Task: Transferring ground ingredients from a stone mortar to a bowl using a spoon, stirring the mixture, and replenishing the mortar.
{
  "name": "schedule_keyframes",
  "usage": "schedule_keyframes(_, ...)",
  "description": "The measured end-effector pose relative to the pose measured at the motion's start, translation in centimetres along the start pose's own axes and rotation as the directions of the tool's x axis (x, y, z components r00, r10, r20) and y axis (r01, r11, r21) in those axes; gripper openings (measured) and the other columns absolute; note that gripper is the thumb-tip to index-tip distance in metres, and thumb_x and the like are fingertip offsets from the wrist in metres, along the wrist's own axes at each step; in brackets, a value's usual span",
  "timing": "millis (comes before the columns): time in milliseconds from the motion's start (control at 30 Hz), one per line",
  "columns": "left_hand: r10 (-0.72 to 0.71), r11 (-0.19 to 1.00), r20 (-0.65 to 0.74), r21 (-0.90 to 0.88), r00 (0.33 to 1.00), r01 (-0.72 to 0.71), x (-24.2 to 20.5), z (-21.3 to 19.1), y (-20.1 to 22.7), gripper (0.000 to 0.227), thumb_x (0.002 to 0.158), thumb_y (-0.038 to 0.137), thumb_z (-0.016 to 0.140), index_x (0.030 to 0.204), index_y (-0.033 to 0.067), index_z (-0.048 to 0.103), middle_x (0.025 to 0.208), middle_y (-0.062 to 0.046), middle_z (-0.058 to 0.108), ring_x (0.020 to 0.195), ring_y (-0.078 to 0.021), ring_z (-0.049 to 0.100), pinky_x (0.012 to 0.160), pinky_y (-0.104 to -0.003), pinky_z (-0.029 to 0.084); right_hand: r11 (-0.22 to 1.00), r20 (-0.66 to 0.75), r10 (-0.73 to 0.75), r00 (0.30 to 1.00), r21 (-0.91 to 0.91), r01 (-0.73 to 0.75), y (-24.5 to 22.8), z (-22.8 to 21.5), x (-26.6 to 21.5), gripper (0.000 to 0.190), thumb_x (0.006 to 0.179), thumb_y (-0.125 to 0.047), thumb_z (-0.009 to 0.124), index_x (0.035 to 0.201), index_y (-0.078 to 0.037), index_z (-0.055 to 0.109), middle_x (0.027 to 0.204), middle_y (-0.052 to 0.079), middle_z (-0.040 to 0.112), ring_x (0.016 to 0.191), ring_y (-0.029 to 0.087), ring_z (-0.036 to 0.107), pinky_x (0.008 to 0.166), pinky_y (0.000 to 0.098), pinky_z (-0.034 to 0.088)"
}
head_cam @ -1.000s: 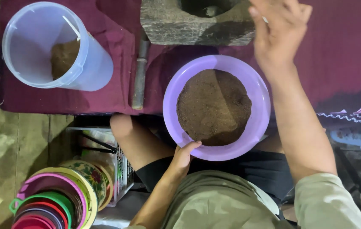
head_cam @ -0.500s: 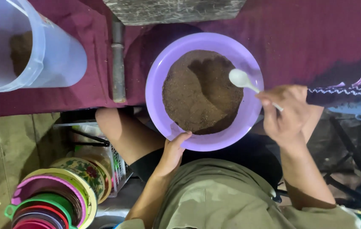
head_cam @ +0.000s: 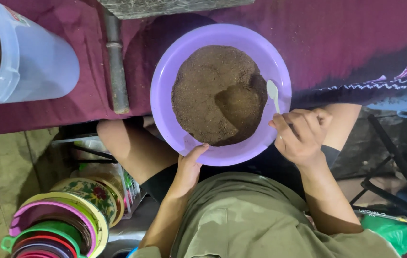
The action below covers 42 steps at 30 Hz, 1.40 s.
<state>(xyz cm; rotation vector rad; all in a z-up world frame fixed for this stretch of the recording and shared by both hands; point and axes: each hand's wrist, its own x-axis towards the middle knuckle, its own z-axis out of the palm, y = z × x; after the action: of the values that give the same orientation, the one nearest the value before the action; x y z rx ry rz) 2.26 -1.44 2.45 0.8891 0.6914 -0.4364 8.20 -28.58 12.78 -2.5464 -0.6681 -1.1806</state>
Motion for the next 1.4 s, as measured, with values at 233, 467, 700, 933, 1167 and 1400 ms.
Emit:
schedule_keyframes(233,0.050,0.999,0.063,0.009,0.997,-0.051,-1.1,0.9,2.0,0.019,0.087,-0.003,0.077,0.090,0.0062,0.061,0.075,0.003,0.046,0.086,-0.0128,0.059,0.093,-0.042,0.053,0.996,0.048,-0.012,0.999,-0.086,0.016,-0.8,0.2,0.6,0.030,0.095,0.012,0.056,0.090,-0.011,0.074,0.076,0.003,0.055,0.071,0.021,0.055,0.078,0.0391,0.039)
schedule_keyframes(467,0.029,0.999,0.050,0.013,0.998,-0.030,-0.9,0.7,1.5,0.019,0.087,-0.003,0.077,0.092,0.0050,0.061,0.078,0.002,0.046,0.088,-0.0135,0.059,0.095,-0.043,0.052,0.987,0.151,0.004,0.988,-0.158,0.020,-1.2,0.7,0.6,0.031,0.089,0.012,0.055,0.090,-0.013,0.072,0.078,0.001,0.054,0.075,0.019,0.056,0.079,0.0388,0.036)
schedule_keyframes(700,0.014,1.000,0.033,0.018,0.999,-0.014,-0.6,0.4,0.9,0.019,0.087,-0.002,0.078,0.094,0.0036,0.061,0.080,0.001,0.046,0.091,-0.0144,0.058,0.098,-0.044,0.051,0.993,0.091,0.082,0.993,-0.087,-0.074,-1.6,0.7,0.4,0.015,0.105,-0.009,0.068,0.092,-0.012,0.076,0.077,0.000,0.060,0.077,0.019,0.063,0.079,0.0376,0.036)
schedule_keyframes(933,0.003,1.000,0.034,0.031,0.999,-0.004,-0.3,0.0,0.4,0.020,0.086,-0.001,0.079,0.096,0.0025,0.061,0.082,0.000,0.046,0.093,-0.0151,0.058,0.100,-0.045,0.050,0.996,-0.027,0.093,0.995,-0.006,-0.093,-1.1,0.5,-0.3,0.016,0.103,-0.015,0.075,0.090,-0.009,0.080,0.071,0.002,0.065,0.074,0.021,0.066,0.076,0.0368,0.036)
schedule_keyframes(1167,0.005,0.999,0.021,0.035,1.000,-0.006,0.2,-0.3,-0.2,0.022,0.086,-0.001,0.079,0.098,0.0011,0.061,0.085,-0.002,0.046,0.096,-0.0160,0.057,0.102,-0.046,0.049,0.997,-0.084,0.026,0.996,0.070,-0.020,-1.0,0.2,-0.4,0.014,0.100,-0.014,0.076,0.090,-0.008,0.083,0.070,0.003,0.069,0.073,0.022,0.068,0.074,0.0365,0.039)
schedule_keyframes(1400,0.003,1.000,0.022,0.019,1.000,-0.003,0.1,-0.1,0.0,0.028,0.085,0.000,0.081,0.098,-0.0007,0.057,0.088,-0.004,0.043,0.096,-0.0178,0.055,0.105,-0.048,0.047,0.982,-0.199,-0.005,0.980,0.185,0.042,-0.5,0.1,-1.7,0.012,0.097,-0.014,0.078,0.088,-0.009,0.084,0.070,0.005,0.074,0.071,0.023,0.069,0.086,0.0386,0.042)
